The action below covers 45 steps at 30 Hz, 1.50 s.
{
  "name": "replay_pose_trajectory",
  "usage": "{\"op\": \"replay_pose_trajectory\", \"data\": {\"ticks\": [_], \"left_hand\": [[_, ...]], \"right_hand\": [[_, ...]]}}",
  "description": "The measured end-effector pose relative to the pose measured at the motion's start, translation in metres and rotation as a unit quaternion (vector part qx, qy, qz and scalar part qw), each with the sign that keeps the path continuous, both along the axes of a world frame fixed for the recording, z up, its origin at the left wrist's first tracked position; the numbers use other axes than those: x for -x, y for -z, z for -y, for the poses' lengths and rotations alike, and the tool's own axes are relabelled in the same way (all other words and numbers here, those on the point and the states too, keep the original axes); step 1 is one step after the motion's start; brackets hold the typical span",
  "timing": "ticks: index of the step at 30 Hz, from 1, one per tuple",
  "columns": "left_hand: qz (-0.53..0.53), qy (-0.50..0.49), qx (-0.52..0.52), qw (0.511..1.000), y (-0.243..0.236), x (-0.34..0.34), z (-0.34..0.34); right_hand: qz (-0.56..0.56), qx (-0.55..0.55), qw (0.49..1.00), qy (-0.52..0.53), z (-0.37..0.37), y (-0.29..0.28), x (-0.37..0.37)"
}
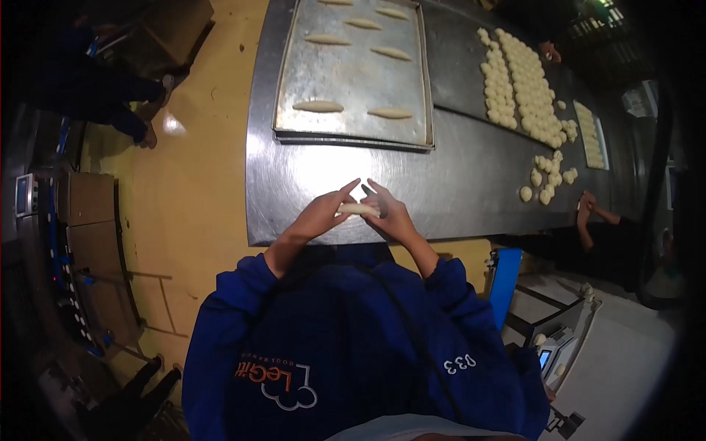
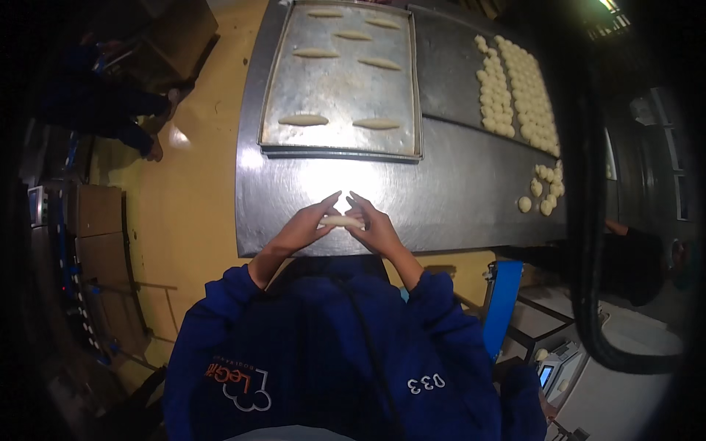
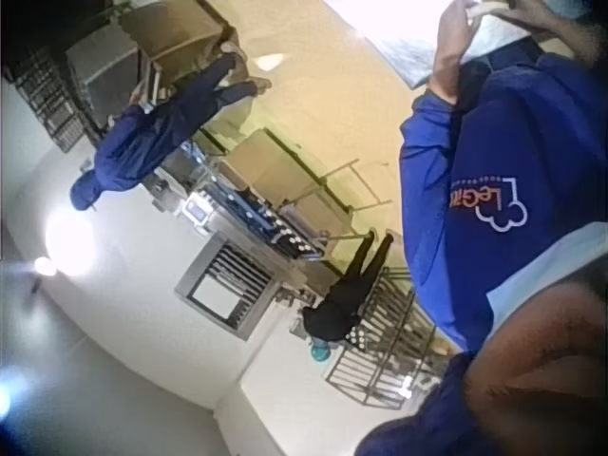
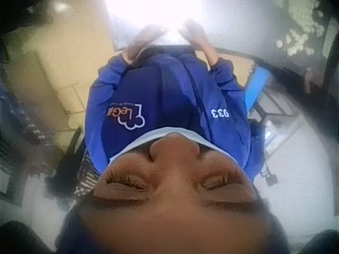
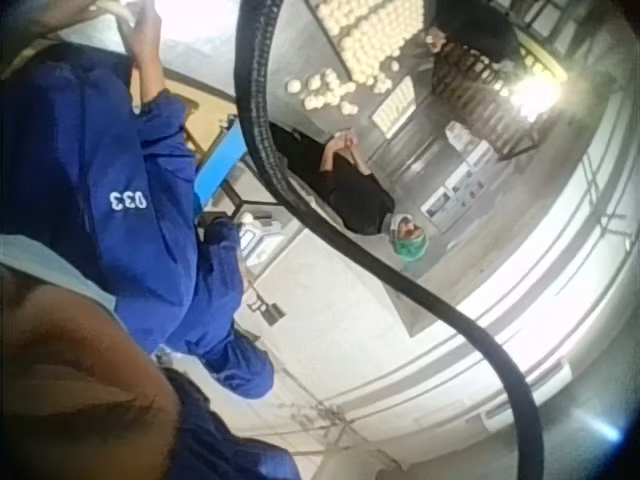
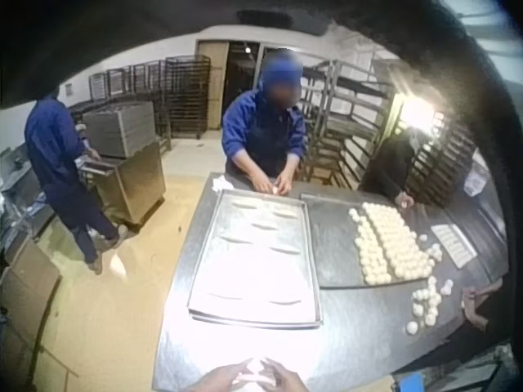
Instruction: The person takes dough balls from a central pile on a table and rolls them by hand into elongated log shapes, placing the shaped logs onto a metal baking tray.
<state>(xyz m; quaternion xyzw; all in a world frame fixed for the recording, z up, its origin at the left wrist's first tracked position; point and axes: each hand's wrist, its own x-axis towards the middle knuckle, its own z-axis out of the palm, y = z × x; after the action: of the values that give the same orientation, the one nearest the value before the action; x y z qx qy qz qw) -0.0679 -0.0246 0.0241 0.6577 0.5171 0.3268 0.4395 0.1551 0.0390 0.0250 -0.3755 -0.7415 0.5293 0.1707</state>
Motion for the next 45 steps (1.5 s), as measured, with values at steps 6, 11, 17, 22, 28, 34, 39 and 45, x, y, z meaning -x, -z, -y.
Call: {"op": "replay_pose_trajectory", "data": {"ticks": [6,11,17,22,28,34,39,45], "left_hand": [[0.082,0.135,0.184,0.97,-0.024,0.029,-0.045],[-0.021,0.032,0.028,0.999,-0.064,0.056,-0.12],[-0.05,-0.076,-0.086,0.992,-0.068,0.077,-0.221],[-0.18,-0.08,-0.085,0.977,-0.041,0.092,-0.263],[-0.217,-0.064,-0.097,0.969,-0.035,0.101,-0.274],[-0.161,-0.079,-0.022,0.984,-0.031,0.108,-0.277],[-0.16,-0.094,0.008,0.983,-0.039,0.115,-0.277],[-0.231,-0.047,-0.158,0.959,-0.021,0.13,-0.272]], "right_hand": [[-0.044,0.298,0.946,-0.123,-0.056,-0.021,-0.001],[-0.066,0.027,0.997,-0.03,-0.127,-0.054,0.036],[-0.091,-0.05,0.994,0.03,-0.228,-0.058,0.08],[-0.09,-0.09,0.992,0.016,-0.28,-0.017,0.101],[-0.082,-0.092,0.992,0.011,-0.288,0.006,0.103],[-0.055,-0.096,0.994,-0.021,-0.297,0.002,0.09],[-0.074,-0.051,0.996,0.0,-0.302,-0.009,0.09],[-0.033,-0.194,0.98,-0.017,-0.3,0.014,0.081]]}}
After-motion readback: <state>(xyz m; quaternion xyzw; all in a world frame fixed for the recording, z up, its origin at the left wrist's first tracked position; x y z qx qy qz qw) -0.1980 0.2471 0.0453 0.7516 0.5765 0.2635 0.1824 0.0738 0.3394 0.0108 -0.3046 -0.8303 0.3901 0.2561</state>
